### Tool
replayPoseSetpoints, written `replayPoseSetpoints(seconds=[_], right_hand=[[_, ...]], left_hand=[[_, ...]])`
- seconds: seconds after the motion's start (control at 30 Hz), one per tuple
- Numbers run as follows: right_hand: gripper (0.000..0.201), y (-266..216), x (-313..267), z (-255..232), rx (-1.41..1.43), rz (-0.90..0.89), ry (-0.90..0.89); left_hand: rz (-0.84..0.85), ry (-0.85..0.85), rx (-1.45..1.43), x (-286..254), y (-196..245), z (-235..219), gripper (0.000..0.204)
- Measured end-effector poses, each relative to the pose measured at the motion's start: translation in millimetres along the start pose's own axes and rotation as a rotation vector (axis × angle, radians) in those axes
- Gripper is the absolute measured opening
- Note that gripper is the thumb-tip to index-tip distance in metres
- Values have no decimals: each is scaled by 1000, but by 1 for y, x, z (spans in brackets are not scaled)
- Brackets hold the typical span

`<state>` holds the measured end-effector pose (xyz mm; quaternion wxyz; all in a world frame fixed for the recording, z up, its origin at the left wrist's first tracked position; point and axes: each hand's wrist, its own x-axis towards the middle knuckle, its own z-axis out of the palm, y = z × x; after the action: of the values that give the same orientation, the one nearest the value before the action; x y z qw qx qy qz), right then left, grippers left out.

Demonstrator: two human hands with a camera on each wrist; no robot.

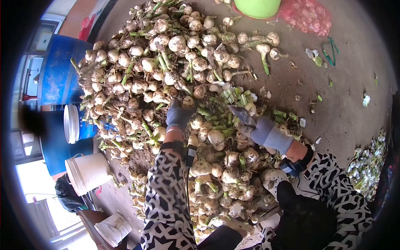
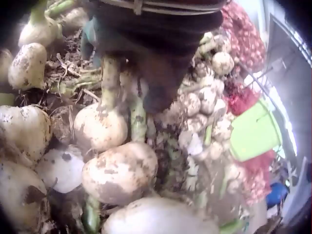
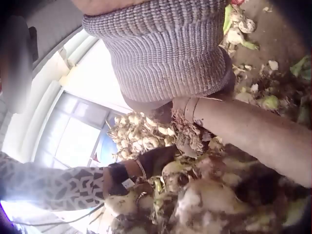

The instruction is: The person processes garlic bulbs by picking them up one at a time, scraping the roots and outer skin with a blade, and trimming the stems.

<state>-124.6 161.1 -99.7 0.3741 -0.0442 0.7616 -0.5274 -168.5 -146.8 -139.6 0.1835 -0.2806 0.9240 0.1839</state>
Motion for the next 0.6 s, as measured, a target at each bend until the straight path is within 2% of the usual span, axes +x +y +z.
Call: replayPoseSetpoints(seconds=[0.03, 0.07, 0.1, 0.17, 0.2, 0.23, 0.27, 0.3, 0.33, 0.37, 0.4, 0.43, 0.5, 0.57, 0.6], right_hand=[[27, -5, -1, -2, -25, -117, 76], [22, 7, 10, -1, -117, -227, 130], [22, 0, 11, -5, -113, -230, 129], [19, -30, 3, -19, -510, -577, 272], [11, -47, -1, -26, -650, -631, 234], [11, -62, -4, -27, -657, -633, 239], [10, -74, -6, -27, -791, -655, 243], [10, -82, -9, -25, -924, -669, 244], [12, -79, -9, -22, -945, -780, 283], [12, -80, -14, -22, -948, -767, 287], [18, -83, -21, -22, -982, -707, 236], [26, -83, -26, -22, -1016, -649, 183], [27, -77, -32, -23, -986, -647, 218], [28, -74, -37, -24, -983, -647, 221], [28, -71, -37, -23, -982, -642, 224]], left_hand=[[99, 58, -171, -8, -6, 2, 67], [211, 63, -452, -32, 11, -9, 55], [211, 65, -449, -41, 10, -15, 55], [556, -143, -1154, -62, 7, -24, 53], [662, -98, -994, -81, 14, -33, 56], [761, -55, -833, -106, 24, -40, 59], [753, -39, -755, -126, 30, -44, 66], [861, 61, -472, -135, 34, -48, 70], [846, 39, -540, -149, 40, -47, 72], [828, 15, -606, -163, 48, -47, 73], [770, 3, -795, -169, 55, -46, 81], [476, -232, -1336, -185, 60, -48, 84], [541, -247, -1407, -186, 52, -41, 89], [579, -212, -1248, -200, 48, -31, 96], [413, -286, -1345, -214, 56, -30, 107]])
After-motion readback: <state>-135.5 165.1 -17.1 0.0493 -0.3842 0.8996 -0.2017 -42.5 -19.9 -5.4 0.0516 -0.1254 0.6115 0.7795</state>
